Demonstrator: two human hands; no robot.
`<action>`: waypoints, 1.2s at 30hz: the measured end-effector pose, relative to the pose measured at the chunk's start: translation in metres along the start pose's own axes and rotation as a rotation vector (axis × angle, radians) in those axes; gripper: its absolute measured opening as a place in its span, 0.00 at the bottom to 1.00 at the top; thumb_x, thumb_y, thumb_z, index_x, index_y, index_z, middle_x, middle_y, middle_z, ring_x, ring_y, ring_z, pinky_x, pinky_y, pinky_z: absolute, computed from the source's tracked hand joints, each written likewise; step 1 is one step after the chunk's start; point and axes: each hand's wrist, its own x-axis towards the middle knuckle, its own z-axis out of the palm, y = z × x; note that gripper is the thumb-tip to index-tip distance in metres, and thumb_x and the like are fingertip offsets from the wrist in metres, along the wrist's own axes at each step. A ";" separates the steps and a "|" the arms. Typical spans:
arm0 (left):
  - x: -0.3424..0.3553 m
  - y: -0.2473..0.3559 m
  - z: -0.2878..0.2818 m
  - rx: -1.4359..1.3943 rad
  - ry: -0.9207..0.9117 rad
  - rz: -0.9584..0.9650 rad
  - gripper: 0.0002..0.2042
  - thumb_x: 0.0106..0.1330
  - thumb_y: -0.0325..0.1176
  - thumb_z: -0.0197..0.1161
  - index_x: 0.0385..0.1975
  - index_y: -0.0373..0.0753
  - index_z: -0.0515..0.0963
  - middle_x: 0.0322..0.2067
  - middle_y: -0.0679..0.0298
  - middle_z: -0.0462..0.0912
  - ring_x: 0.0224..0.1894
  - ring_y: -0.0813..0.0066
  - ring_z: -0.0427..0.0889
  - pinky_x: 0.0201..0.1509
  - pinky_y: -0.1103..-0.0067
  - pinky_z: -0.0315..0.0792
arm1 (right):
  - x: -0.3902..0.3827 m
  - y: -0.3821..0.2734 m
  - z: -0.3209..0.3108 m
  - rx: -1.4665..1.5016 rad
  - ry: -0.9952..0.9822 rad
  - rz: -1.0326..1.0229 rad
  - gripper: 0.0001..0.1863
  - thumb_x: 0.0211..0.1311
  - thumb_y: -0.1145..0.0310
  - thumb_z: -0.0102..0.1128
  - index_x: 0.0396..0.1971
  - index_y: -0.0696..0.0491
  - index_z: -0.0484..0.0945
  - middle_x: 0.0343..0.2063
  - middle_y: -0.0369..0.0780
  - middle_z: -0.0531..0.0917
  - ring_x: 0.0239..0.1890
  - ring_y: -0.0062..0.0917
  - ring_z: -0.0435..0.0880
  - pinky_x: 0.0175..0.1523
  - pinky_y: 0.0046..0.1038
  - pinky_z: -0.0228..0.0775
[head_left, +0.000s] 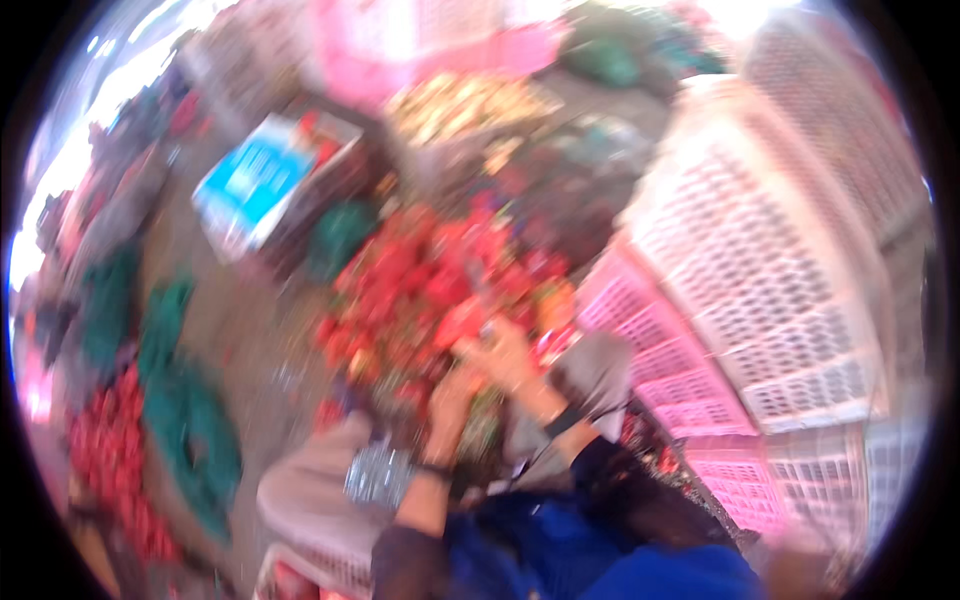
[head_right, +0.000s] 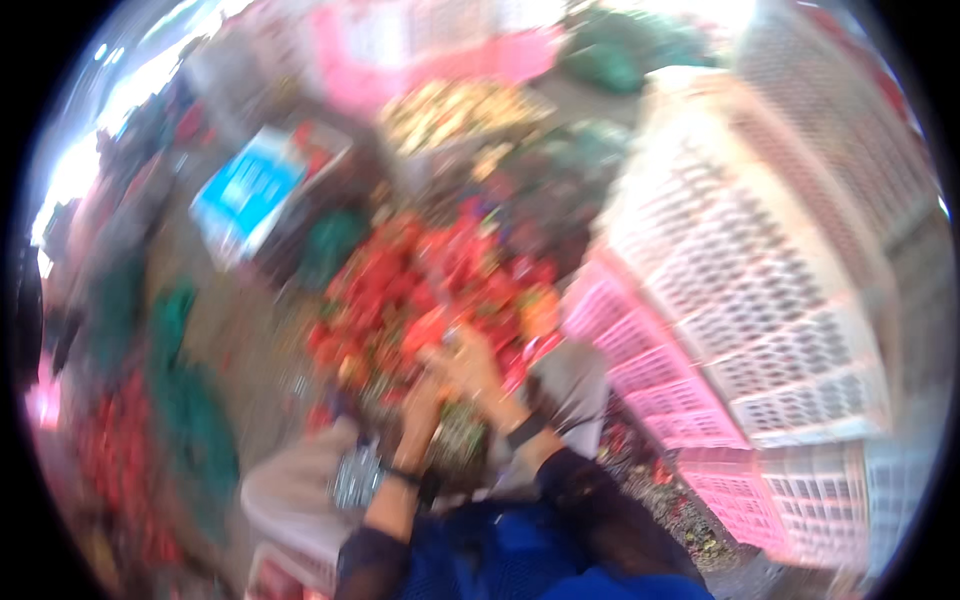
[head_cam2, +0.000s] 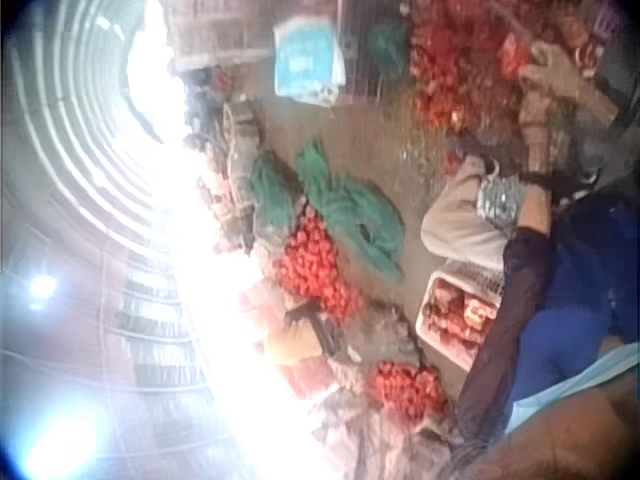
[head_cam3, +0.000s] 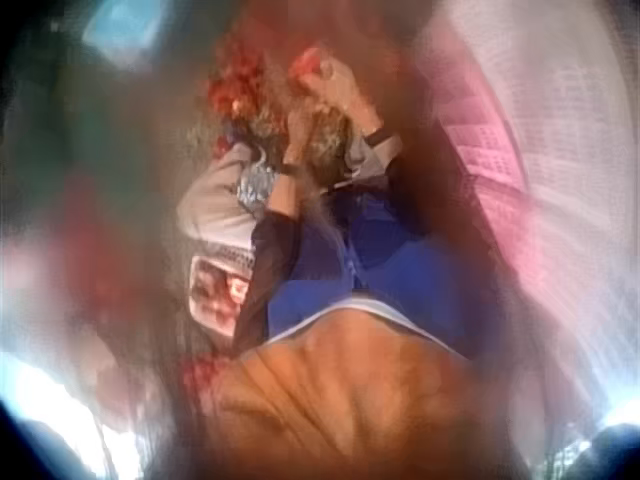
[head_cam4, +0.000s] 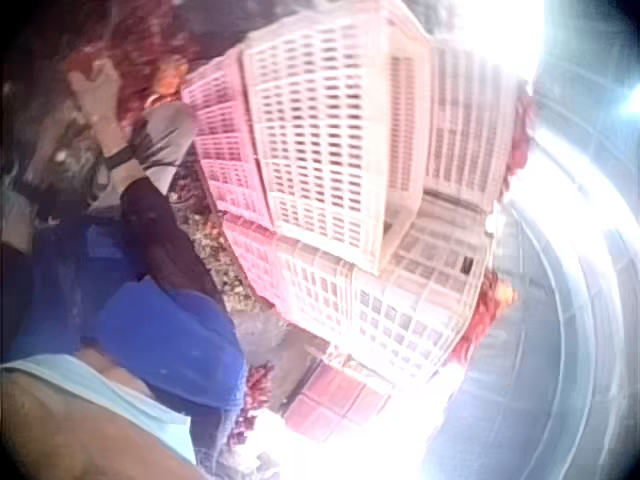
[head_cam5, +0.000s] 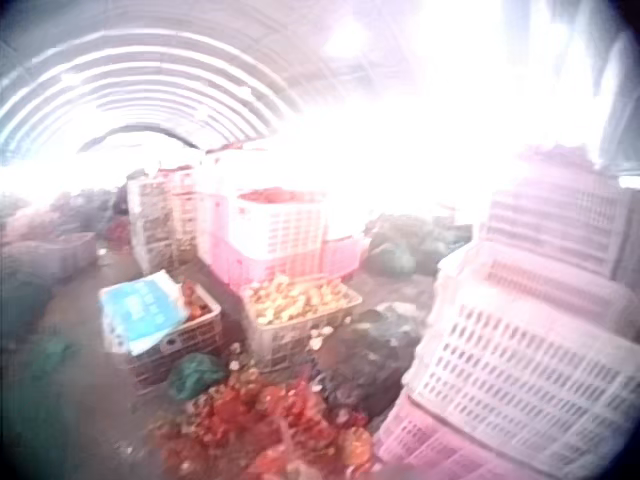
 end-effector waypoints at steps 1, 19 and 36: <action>-0.007 -0.007 0.004 0.089 0.012 0.074 0.12 0.57 0.31 0.53 0.40 0.41 0.77 0.45 0.60 0.77 0.49 0.68 0.75 0.52 0.76 0.70 | 0.003 -0.028 -0.003 -0.331 -0.040 -0.053 0.18 0.51 0.71 0.63 0.42 0.59 0.73 0.33 0.34 0.78 0.35 0.15 0.76 0.40 0.22 0.70; 0.030 -0.094 0.016 -1.378 -0.144 -1.325 0.24 0.61 0.58 0.42 0.15 0.46 0.69 0.09 0.68 0.67 0.07 0.76 0.64 0.08 0.83 0.57 | -0.058 -0.350 -0.176 -1.534 0.971 -0.636 0.19 0.54 0.65 0.59 0.46 0.56 0.71 0.37 0.45 0.78 0.36 0.27 0.78 0.39 0.29 0.69; 0.068 -0.214 -0.003 0.131 0.041 -0.622 0.14 0.59 0.40 0.55 0.37 0.36 0.74 0.35 0.56 0.79 0.34 0.60 0.79 0.33 0.67 0.71 | -0.005 -0.126 -0.090 -1.098 0.120 0.084 0.16 0.52 0.69 0.61 0.41 0.55 0.73 0.26 0.36 0.75 0.18 0.19 0.68 0.25 0.22 0.62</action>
